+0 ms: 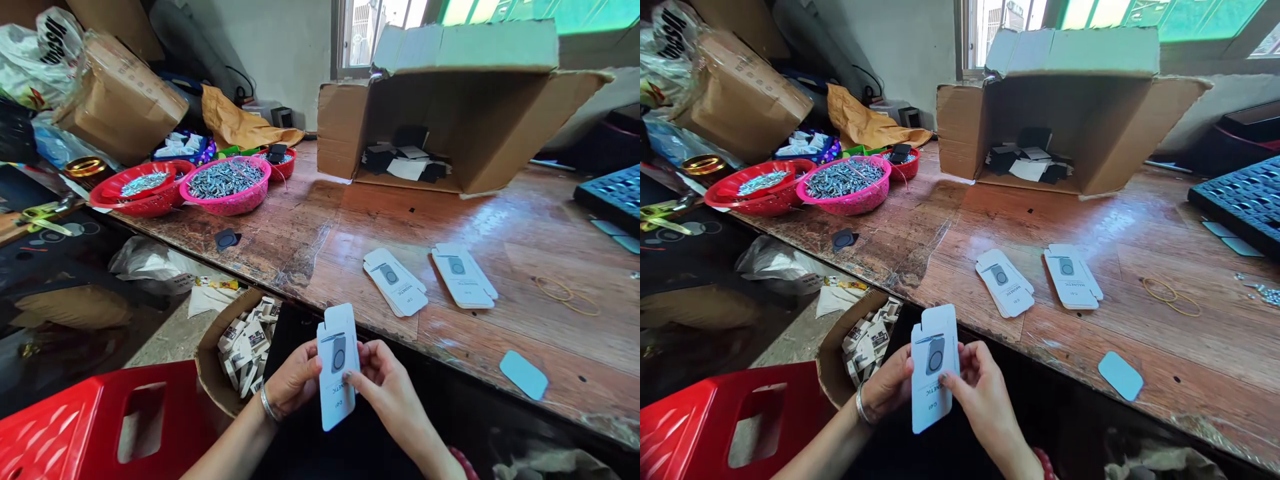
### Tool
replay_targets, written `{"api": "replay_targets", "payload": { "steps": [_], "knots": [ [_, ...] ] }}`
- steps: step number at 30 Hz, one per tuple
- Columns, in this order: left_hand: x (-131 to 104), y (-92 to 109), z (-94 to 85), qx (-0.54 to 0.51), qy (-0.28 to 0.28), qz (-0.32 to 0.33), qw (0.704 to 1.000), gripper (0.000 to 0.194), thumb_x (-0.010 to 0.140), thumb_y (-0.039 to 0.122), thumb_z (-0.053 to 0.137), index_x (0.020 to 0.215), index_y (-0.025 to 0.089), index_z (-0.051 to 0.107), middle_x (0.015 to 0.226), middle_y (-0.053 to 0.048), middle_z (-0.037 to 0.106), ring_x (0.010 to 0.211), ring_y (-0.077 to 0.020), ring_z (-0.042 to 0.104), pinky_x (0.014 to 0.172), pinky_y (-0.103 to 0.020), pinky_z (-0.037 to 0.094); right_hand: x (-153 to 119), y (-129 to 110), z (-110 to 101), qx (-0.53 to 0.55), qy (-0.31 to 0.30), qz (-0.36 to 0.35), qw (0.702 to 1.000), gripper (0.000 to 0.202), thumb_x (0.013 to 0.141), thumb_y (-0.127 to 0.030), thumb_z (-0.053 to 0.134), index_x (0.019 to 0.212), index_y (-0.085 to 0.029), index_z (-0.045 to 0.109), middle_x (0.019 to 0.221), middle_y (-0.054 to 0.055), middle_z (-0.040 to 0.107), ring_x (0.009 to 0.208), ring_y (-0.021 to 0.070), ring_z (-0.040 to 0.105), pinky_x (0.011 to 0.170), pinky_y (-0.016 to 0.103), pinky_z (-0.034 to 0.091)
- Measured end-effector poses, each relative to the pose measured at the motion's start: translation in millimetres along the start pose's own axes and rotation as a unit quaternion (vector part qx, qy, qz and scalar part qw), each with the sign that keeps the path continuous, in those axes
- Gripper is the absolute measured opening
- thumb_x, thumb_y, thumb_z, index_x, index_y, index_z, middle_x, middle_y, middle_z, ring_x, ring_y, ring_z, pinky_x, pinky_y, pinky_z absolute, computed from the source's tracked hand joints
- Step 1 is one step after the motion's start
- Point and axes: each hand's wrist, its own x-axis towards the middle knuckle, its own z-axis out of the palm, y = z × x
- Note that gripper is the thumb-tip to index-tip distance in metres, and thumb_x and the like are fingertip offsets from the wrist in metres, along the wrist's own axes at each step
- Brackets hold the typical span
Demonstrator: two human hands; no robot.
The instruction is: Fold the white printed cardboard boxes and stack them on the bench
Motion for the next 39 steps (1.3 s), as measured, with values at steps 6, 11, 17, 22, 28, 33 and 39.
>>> {"api": "replay_targets", "payload": {
  "steps": [6,11,17,22,28,33,39],
  "knots": [
    [-5.0,1.0,-1.9,0.067,-0.005,-0.054,0.996,0.062,0.061,0.051,0.086,0.110,0.014,0.073,0.108,-0.015,0.073,0.106,-0.0323,0.065,0.096,-0.041,0.045,6.2,-12.4,-10.3,-0.248,-0.005,-0.293,0.923,0.039,0.082,-0.014,0.064,0.118,-0.024,0.054,0.117,0.011,0.060,0.107,0.0273,0.057,0.080,0.040,0.054],
    [-6.8,-2.1,1.3,0.105,-0.006,-0.070,0.992,0.064,0.052,0.050,0.090,0.104,0.014,0.075,0.095,-0.009,0.073,0.095,-0.0260,0.065,0.082,-0.030,0.045,19.0,-30.0,-11.8,-0.250,-0.134,-0.187,0.941,0.032,0.070,-0.006,0.068,0.094,-0.022,0.055,0.090,0.001,0.058,0.076,0.0167,0.056,0.065,0.028,0.051],
    [-4.8,-7.6,-11.6,0.088,0.142,-0.104,0.980,0.046,0.057,0.047,0.088,0.083,0.011,0.077,0.065,-0.002,0.068,0.054,-0.0114,0.057,0.058,-0.023,0.042,18.8,-17.3,-8.9,-0.295,-0.096,-0.186,0.932,0.008,0.078,-0.017,0.069,0.078,-0.021,0.063,0.084,0.003,0.055,0.080,0.0208,0.054,0.071,0.035,0.050],
    [-4.2,-3.7,-18.3,0.080,0.219,-0.043,0.971,0.049,0.059,0.054,0.085,0.080,0.011,0.075,0.067,-0.005,0.071,0.057,-0.0152,0.061,0.059,-0.026,0.047,9.9,10.5,8.1,-0.146,0.022,-0.115,0.982,0.041,0.080,-0.028,0.068,0.117,-0.020,0.055,0.100,0.008,0.061,0.086,0.0224,0.059,0.076,0.036,0.053],
    [-5.0,-18.7,-16.5,0.135,0.271,0.008,0.953,0.042,0.062,0.050,0.083,0.074,0.011,0.071,0.068,-0.005,0.072,0.059,-0.0158,0.061,0.060,-0.027,0.048,8.8,34.8,14.4,-0.115,-0.088,-0.032,0.989,0.040,0.093,-0.046,0.049,0.072,-0.016,0.064,0.063,0.000,0.059,0.060,0.0145,0.054,0.055,0.024,0.045],
    [-2.8,-36.1,-16.5,0.186,0.359,0.115,0.907,0.058,0.061,0.029,0.083,0.110,0.021,0.051,0.092,-0.001,0.070,0.082,-0.0177,0.068,0.075,-0.029,0.053,2.3,47.1,9.0,-0.155,-0.047,-0.028,0.986,0.038,0.090,-0.046,0.055,0.069,-0.016,0.064,0.060,0.001,0.061,0.057,0.0149,0.054,0.053,0.024,0.044],
    [-11.7,-46.4,-15.6,0.200,0.296,0.109,0.927,0.049,0.068,0.024,0.077,0.108,0.022,0.050,0.092,-0.004,0.072,0.086,-0.0204,0.071,0.081,-0.034,0.055,1.5,46.0,-2.4,-0.019,-0.006,-0.062,0.998,0.032,0.089,-0.042,0.062,0.114,-0.022,0.064,0.110,0.009,0.071,0.100,0.0243,0.068,0.085,0.035,0.057]
  ]
}}
